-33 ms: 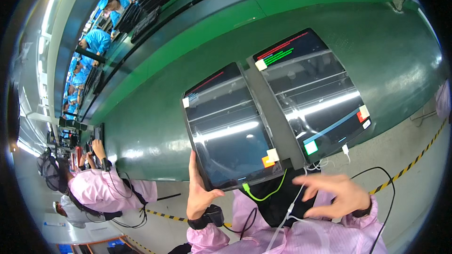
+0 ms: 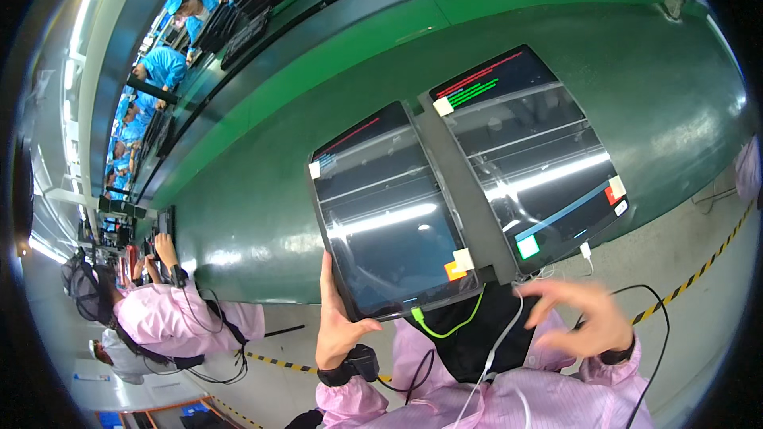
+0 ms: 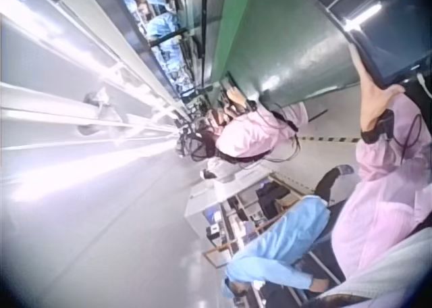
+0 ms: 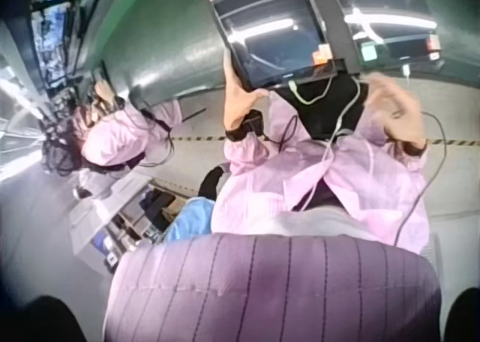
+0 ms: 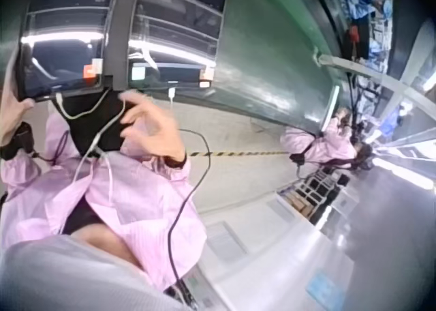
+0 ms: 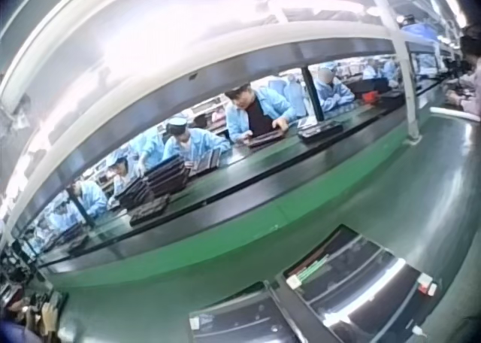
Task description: Connecting and testing multiple tablet devices on a factory assembly line.
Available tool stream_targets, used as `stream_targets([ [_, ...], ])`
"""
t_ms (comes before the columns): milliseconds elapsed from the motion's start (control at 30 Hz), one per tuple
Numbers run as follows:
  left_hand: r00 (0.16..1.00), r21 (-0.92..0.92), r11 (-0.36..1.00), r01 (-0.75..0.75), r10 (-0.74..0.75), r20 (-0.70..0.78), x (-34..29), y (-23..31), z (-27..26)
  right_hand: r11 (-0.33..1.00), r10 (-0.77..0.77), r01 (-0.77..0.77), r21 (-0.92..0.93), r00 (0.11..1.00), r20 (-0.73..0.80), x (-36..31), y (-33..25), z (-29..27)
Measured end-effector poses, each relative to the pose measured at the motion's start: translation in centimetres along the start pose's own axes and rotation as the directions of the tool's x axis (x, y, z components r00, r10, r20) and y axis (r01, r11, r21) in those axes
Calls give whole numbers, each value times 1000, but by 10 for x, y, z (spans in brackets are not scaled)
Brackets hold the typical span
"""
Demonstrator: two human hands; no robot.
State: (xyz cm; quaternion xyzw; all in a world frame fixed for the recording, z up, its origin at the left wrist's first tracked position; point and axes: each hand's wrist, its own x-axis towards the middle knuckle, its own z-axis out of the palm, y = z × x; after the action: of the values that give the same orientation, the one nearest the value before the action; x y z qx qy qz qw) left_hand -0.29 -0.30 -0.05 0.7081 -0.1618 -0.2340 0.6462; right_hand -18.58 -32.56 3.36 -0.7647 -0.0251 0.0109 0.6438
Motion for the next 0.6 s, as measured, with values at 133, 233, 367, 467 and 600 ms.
stream_targets([
  [133,998,265,963,-51,41,44,0,-7,-20,984,-9,-130,-119,636,-772,-9,21,-23],
  [233,994,423,900,-107,87,67,-3,-5,-18,957,-23,-225,-183,569,-822,9,43,-58],
  [367,995,445,890,-103,101,28,-3,1,-13,970,128,-239,-48,666,-735,39,59,-82],
  [467,996,455,888,-74,88,-11,-4,1,-11,970,93,-218,-107,739,-667,54,59,-86],
  [600,998,493,870,-36,60,-34,-3,5,-9,969,90,-217,-116,750,-655,54,58,-82],
])
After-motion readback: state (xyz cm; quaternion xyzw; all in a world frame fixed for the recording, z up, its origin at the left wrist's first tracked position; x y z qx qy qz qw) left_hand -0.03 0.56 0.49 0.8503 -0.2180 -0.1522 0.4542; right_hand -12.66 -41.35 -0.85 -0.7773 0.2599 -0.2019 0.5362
